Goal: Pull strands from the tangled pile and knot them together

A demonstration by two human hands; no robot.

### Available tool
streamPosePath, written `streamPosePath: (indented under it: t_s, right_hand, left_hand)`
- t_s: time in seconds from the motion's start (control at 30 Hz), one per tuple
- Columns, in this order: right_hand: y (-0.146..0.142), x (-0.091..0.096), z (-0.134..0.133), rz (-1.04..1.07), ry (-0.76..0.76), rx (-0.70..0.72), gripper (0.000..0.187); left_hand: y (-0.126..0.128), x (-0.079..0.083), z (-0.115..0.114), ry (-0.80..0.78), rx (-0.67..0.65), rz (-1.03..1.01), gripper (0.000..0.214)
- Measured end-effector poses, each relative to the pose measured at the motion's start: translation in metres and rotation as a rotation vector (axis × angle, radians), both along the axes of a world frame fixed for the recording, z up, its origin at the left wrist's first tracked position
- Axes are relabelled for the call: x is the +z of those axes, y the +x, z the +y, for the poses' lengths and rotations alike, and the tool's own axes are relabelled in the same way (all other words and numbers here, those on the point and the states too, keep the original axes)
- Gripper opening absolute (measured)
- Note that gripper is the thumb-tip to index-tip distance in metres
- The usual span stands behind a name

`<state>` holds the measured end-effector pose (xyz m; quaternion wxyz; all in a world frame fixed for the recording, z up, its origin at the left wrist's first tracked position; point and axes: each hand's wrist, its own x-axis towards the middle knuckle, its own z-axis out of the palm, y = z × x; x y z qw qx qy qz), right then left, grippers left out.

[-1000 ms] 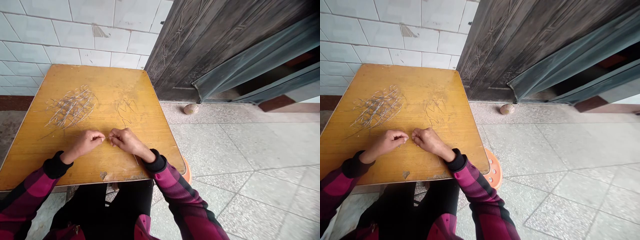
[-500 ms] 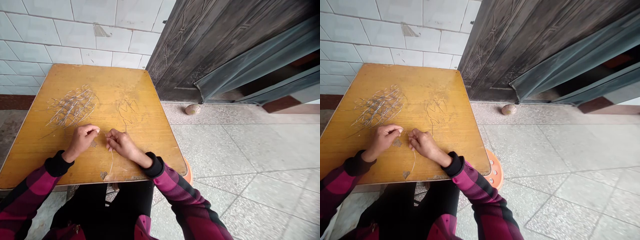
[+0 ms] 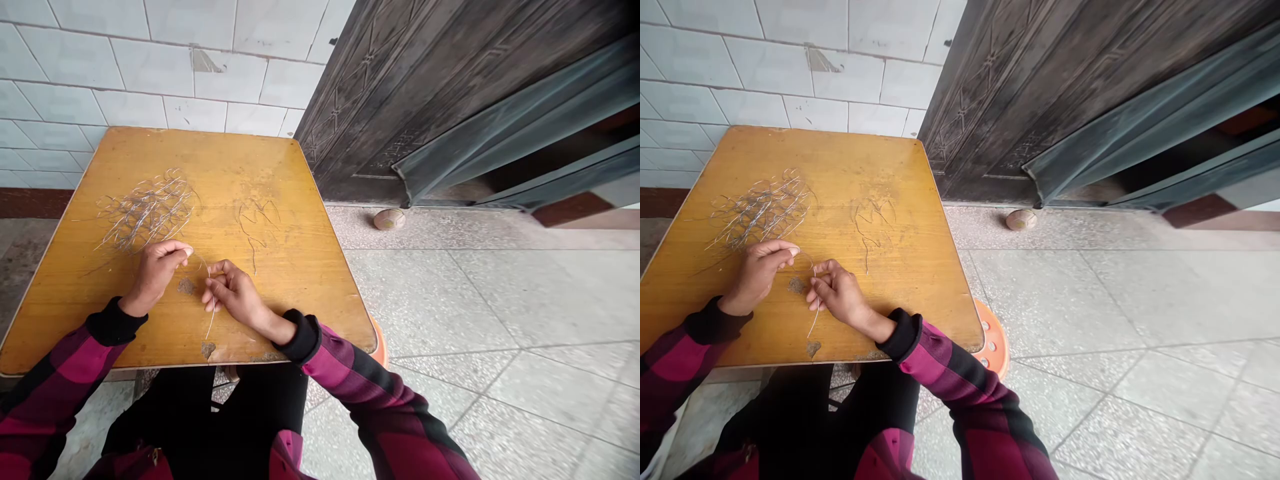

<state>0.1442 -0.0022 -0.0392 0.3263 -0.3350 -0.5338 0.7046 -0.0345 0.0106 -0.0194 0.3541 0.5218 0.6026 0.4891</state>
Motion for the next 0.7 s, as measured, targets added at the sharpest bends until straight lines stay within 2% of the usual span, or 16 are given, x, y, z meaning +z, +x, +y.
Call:
streamPosePath:
  t_s: [0.1, 0.27, 0.57, 0.7]
  right_hand:
    - [-0.001, 0.000, -0.004, -0.003, 0.025, -0.020, 0.019]
    - [-0.006, 0.001, -0.014, -0.052, -0.007, 0.031, 0.016]
    - [-0.008, 0.002, -0.020, -0.045, -0.060, 0.064, 0.017]
    - [-0.007, 0.002, -0.018, -0.047, -0.033, 0.028, 0.016]
  left_hand:
    - [-0.001, 0.001, 0.002, 0.004, 0.032, -0.055, 0.012]
    - [-0.004, 0.003, 0.003, 0.002, 0.067, -0.068, 0.010]
    - [-0.009, 0.002, 0.008, 0.021, 0.067, -0.109, 0.010]
    - [-0.010, 0.004, 0.010, -0.010, 0.051, -0.120, 0.010]
